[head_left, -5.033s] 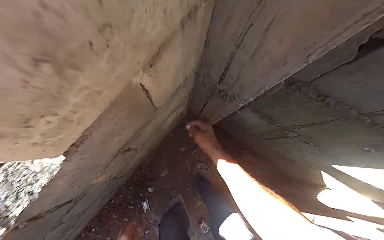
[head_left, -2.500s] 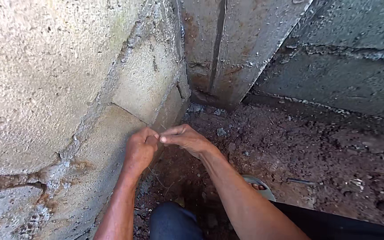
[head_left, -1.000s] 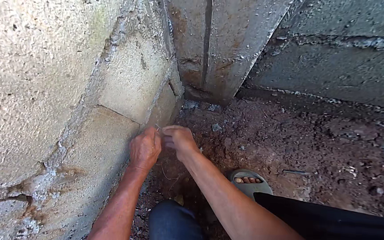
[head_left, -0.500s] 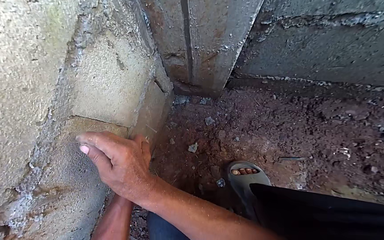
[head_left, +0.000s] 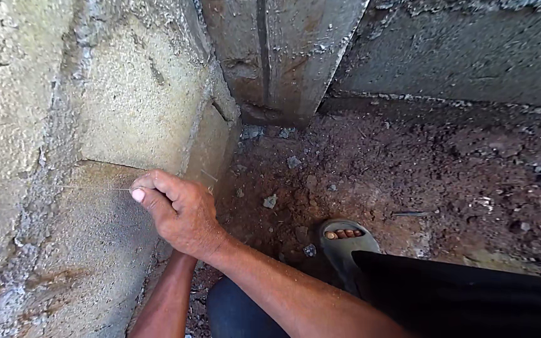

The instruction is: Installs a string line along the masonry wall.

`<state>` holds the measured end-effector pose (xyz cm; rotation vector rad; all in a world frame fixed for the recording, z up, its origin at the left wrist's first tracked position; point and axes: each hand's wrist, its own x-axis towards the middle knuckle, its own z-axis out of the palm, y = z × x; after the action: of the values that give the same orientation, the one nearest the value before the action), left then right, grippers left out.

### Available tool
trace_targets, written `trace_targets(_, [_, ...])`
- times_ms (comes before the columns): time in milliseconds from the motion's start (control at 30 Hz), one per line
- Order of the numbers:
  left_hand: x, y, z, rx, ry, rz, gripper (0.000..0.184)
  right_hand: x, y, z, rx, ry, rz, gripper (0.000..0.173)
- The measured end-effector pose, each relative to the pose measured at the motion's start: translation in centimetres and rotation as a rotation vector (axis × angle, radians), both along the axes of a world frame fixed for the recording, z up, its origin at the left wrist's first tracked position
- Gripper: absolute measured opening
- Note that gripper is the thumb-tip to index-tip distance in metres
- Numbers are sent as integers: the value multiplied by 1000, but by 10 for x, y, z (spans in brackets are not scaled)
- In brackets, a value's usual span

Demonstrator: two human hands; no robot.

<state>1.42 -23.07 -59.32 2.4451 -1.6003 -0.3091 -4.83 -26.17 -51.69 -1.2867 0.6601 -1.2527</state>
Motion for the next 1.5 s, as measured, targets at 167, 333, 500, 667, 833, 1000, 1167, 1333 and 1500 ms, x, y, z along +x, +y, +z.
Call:
trace_targets(167, [0,-10,-7,124,-97,-9,25,3,-7,-14,48,-20,28,17])
trace_targets(333, [-4,-19,-16,100,-66,10,23,0,-13,-22,73,3,29,18])
trace_targets(500, [-4,-22,-22,95,20,-3,25,1,-19,-28,101,-15,41,18])
trace_targets(667, [-5,-25,-27,97,20,12,24,-2,-20,-32,93,29,43,17])
trace_targets(833, [-8,-25,-31,74,-3,8,22,-2,-21,-35,100,49,37,15])
trace_targets(1000, [-7,-27,-33,69,2,0,23,1,-22,-38,94,45,44,15])
trace_targets(1167, [-13,-28,-37,30,-5,69,25,2,-23,-37,78,84,28,14])
trace_targets(1333, [-21,-36,-41,8,-127,238,29,4,-24,-38,56,102,16,14])
trace_targets(1500, [-24,-40,-42,21,-192,303,31,5,-24,-41,64,114,39,15])
